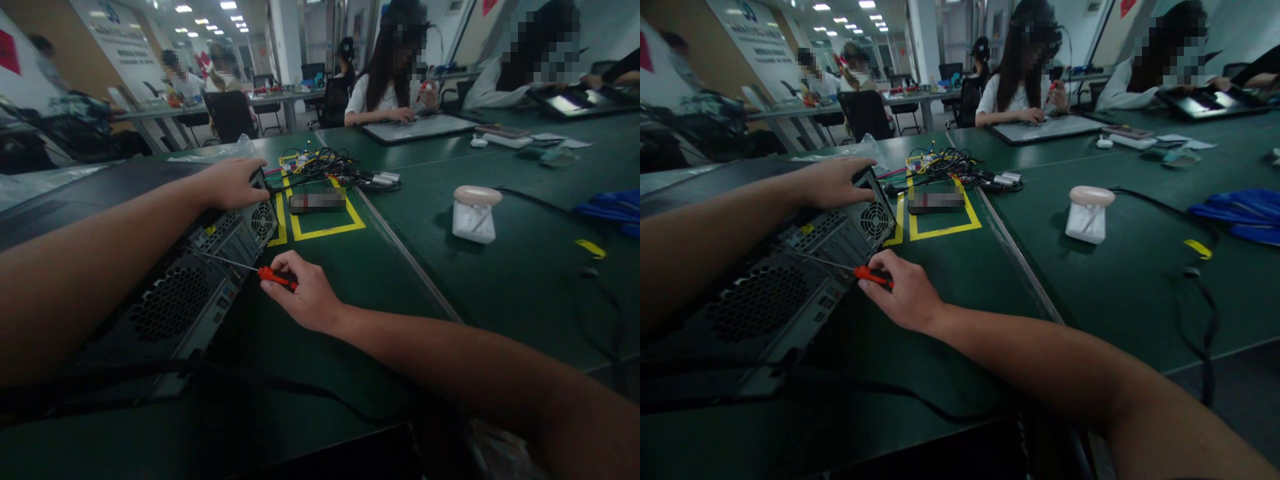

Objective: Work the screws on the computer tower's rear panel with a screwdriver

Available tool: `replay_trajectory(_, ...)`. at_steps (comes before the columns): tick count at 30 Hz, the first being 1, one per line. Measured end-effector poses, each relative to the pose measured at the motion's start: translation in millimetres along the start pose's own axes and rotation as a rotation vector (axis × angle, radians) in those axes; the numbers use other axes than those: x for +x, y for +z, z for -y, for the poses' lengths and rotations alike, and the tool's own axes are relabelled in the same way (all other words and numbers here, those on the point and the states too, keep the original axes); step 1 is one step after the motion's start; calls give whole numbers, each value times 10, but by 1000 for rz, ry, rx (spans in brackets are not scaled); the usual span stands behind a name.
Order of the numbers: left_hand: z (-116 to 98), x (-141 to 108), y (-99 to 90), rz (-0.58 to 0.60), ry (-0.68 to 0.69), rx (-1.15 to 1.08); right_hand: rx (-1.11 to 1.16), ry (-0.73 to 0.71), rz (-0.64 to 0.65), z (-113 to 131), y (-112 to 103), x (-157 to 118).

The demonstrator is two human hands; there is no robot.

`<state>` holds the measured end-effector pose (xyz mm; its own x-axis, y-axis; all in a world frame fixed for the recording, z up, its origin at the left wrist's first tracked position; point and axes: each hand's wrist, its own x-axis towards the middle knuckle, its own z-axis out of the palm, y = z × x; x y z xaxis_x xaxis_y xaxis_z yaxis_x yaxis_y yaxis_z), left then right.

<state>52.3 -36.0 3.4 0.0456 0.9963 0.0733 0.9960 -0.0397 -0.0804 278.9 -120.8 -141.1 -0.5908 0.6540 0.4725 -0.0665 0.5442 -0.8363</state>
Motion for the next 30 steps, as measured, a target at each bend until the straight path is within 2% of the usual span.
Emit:
replay_trajectory(7, 4, 7, 24, -29, 14, -12, -8, -1, 2, 29, -5, -3)
replay_trajectory(24, -12, -8, -10, 6, 29, 2, -13, -51, -3, 48, -4, -17)
replay_trajectory(30, 12, -3, 17, -28, 24, -13, -33, -32, 15, 47, -7, -18)
